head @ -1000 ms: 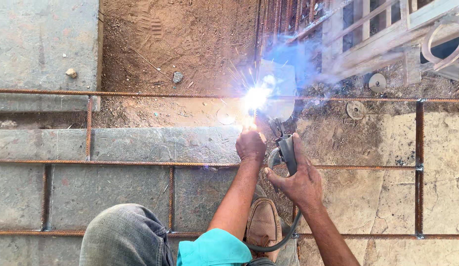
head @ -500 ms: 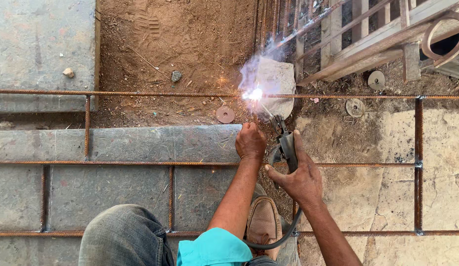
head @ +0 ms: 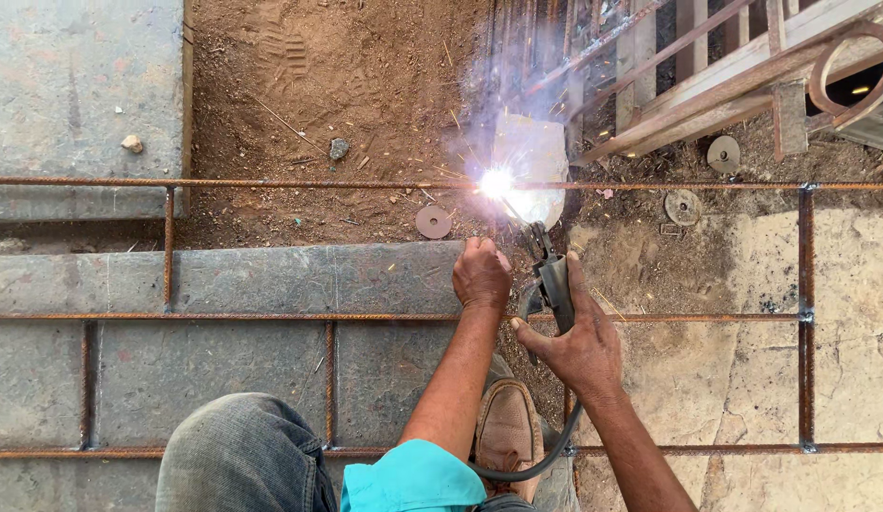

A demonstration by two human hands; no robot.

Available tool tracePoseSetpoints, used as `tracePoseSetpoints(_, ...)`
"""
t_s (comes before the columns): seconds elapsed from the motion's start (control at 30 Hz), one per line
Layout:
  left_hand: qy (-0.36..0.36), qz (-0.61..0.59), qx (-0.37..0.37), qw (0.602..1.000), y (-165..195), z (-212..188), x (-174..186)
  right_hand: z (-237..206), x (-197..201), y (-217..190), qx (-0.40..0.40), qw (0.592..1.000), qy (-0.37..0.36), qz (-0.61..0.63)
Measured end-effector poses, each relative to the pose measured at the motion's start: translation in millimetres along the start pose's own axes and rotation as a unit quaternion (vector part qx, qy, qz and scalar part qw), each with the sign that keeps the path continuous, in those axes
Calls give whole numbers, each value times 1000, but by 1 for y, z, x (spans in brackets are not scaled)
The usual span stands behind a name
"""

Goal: The person welds intersections of a rebar grid laid on concrete slabs using a handheld welding tool. They move along the grid, positioning the electrode at each joint and creating welds with visible sparks.

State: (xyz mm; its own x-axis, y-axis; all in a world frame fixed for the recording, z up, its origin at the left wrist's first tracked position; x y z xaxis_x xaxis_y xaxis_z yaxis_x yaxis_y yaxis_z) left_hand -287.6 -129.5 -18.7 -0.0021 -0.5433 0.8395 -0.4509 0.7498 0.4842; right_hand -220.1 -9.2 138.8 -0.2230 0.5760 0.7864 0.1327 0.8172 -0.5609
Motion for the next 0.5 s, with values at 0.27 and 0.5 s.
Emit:
tracePoseSetpoints(0.27, -40, 9, 12, 999, -5, 2, -8, 4, -3, 0, -40, 998, -38, -30)
tracePoseSetpoints(0.5, -81, -33, 63, 994, 1, 4, 11, 4, -3, -3, -43, 998, -32, -23)
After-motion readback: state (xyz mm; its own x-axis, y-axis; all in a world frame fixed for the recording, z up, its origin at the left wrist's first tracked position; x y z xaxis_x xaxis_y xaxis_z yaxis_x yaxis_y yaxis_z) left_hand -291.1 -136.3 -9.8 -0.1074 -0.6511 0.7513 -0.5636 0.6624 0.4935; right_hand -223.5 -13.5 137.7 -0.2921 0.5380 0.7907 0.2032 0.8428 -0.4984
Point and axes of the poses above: each hand's wrist, its own z-axis towards the middle knuckle, its own x-axis out of the back of the hand, y = z × x, the point moved 1 cm from there along z, towards the middle knuckle, and after that the axes turned 11 degrees about x, right-handed, at the moved point
